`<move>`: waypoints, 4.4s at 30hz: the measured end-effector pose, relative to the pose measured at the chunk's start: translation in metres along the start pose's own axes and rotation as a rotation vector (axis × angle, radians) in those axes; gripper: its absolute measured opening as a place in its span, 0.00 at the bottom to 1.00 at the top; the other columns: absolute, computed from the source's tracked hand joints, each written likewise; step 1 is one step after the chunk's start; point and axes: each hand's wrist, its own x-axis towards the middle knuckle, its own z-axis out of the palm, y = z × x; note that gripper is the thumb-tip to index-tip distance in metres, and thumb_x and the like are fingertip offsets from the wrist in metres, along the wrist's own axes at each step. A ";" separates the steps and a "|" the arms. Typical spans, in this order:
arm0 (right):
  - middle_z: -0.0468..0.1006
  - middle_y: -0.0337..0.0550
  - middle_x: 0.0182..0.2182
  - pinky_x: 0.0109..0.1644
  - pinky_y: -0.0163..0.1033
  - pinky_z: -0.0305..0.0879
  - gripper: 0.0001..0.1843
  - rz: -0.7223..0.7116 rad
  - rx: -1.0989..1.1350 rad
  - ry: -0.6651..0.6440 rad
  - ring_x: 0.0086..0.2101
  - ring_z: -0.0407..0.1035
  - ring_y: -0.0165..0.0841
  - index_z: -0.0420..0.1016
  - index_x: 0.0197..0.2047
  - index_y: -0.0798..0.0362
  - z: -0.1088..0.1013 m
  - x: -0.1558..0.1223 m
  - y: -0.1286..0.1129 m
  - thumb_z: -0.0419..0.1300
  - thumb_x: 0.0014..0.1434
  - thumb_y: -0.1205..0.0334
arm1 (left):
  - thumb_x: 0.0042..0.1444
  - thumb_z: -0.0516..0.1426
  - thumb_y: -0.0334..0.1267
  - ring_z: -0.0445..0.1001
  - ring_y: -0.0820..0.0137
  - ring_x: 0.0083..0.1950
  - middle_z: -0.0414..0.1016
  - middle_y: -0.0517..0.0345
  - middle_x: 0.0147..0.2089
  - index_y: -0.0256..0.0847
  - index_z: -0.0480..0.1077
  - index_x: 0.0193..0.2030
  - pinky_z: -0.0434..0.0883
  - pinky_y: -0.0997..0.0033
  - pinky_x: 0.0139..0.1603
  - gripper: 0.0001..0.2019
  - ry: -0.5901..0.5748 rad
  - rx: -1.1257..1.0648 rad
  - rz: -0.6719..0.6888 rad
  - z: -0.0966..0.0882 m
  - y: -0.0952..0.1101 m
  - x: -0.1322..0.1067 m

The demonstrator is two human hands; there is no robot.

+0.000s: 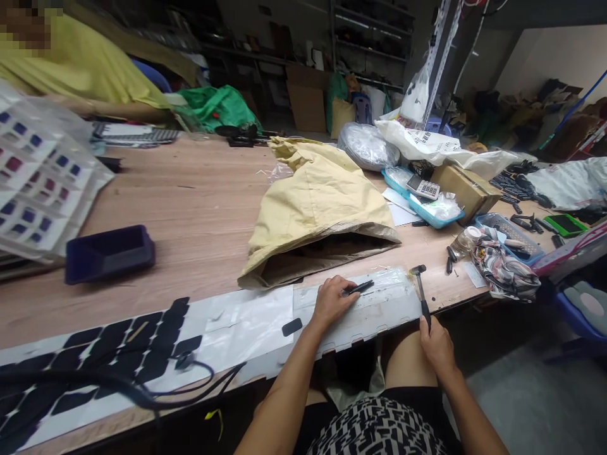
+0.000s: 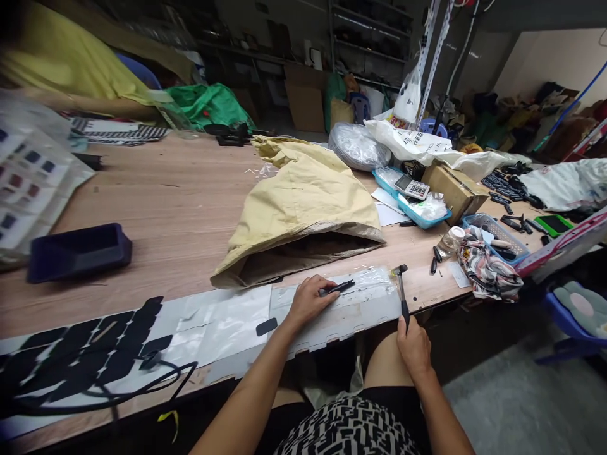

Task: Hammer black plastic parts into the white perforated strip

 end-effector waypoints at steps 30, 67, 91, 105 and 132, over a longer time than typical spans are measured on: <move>0.80 0.43 0.26 0.30 0.34 0.49 0.20 -0.528 -0.108 0.078 0.27 0.74 0.33 0.72 0.37 0.52 0.007 -0.032 -0.052 0.46 0.69 0.50 | 0.50 0.62 0.40 0.68 0.62 0.46 0.77 0.60 0.38 0.50 0.79 0.38 0.61 0.60 0.51 0.08 -0.037 -0.052 -0.065 -0.004 0.007 0.004; 0.82 0.52 0.36 0.36 0.36 0.59 0.20 0.064 -0.124 -0.041 0.38 0.76 0.40 0.72 0.43 0.53 -0.015 0.000 -0.006 0.43 0.70 0.52 | 0.56 0.57 0.48 0.74 0.62 0.44 0.77 0.51 0.42 0.41 0.76 0.46 0.71 0.61 0.49 0.16 0.361 -0.122 -0.104 -0.034 -0.005 -0.004; 0.81 0.53 0.36 0.35 0.36 0.57 0.21 0.033 -0.064 -0.004 0.36 0.76 0.39 0.72 0.45 0.55 -0.005 0.001 0.000 0.42 0.70 0.52 | 0.50 0.60 0.45 0.71 0.63 0.43 0.76 0.56 0.39 0.44 0.77 0.36 0.67 0.64 0.47 0.10 0.148 -0.065 -0.139 -0.013 -0.002 -0.004; 0.80 0.47 0.28 0.33 0.34 0.56 0.23 -0.120 0.113 0.081 0.30 0.74 0.37 0.73 0.37 0.52 0.002 -0.007 0.004 0.43 0.68 0.48 | 0.54 0.61 0.44 0.67 0.60 0.49 0.76 0.58 0.41 0.49 0.77 0.41 0.59 0.59 0.53 0.09 0.030 -0.005 -0.064 -0.001 0.003 -0.002; 0.81 0.45 0.27 0.31 0.33 0.52 0.22 -0.489 -0.124 -0.019 0.29 0.75 0.34 0.73 0.39 0.53 0.009 -0.032 -0.056 0.44 0.70 0.50 | 0.54 0.61 0.44 0.66 0.62 0.47 0.75 0.59 0.39 0.51 0.78 0.41 0.58 0.59 0.50 0.08 0.035 0.008 -0.044 0.001 0.004 0.000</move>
